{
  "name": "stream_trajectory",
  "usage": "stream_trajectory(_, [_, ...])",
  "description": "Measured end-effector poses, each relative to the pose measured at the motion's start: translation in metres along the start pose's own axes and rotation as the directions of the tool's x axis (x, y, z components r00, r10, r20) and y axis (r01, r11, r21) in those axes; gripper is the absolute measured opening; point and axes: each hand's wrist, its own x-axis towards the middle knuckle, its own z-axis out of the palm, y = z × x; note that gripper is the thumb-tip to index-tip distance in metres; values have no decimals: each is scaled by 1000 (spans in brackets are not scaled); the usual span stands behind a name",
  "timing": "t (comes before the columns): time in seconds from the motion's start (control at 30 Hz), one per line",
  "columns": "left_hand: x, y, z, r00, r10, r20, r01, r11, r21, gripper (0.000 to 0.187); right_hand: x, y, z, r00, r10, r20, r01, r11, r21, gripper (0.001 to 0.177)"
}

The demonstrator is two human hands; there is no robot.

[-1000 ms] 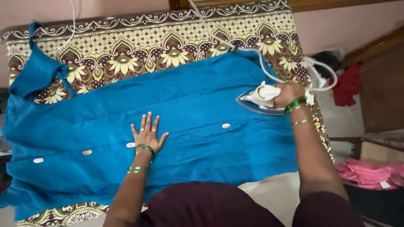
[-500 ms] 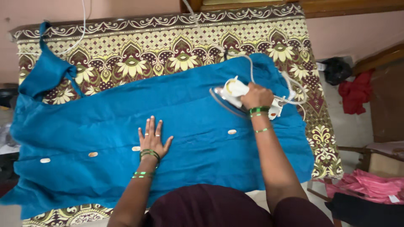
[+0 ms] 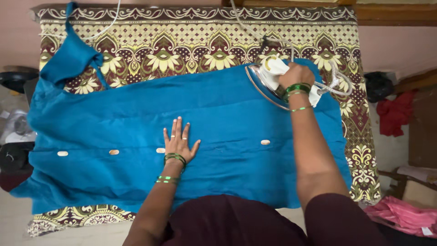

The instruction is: The person irons a blue dress laid out on a patterned ironing board. They use a white electric iron to smooth the fabric, repeatedly adjusting the garment and moving the iron across different sections. The person finishes by folding the dress and placing it on a nearby chair.

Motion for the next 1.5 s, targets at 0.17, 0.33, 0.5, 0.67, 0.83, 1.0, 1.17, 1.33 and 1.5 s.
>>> stream_trajectory(0.17, [0,-1,1,999,15,-29,-15,1000,-13,80,-19,-5,-7,972,-207,111,206,978,19,26])
stream_trajectory(0.33, [1,0,1,1000,-9,-28,8,1000,-8,78,-68,-37,-20,909,-380,172,361,923,133,23])
stream_trajectory(0.5, [-3,0,4,998,-1,-68,-1,1000,-25,72,-110,-38,-5,748,-664,-18,653,730,199,22])
stream_trajectory(0.67, [-5,-3,9,995,-7,-100,4,999,-33,63,-95,8,12,700,-711,68,703,702,114,17])
stream_trajectory(0.83, [-2,-5,13,996,-19,-88,14,998,-53,61,-82,26,-22,814,-575,80,571,818,63,26])
stream_trajectory(1.0, [-3,-6,15,997,-39,-65,35,997,-72,59,-109,4,-46,866,-488,109,485,873,55,31])
stream_trajectory(1.17, [-3,-9,20,998,-26,-61,21,996,-81,57,-179,4,-56,856,-517,7,512,850,124,18])
stream_trajectory(1.33, [-2,-12,29,995,-18,-98,9,996,-88,58,-256,-16,-85,869,-496,-6,474,828,300,27])
stream_trajectory(1.5, [-10,-19,16,996,26,-86,-38,989,-146,66,-306,-26,-68,847,-526,-74,529,823,205,17])
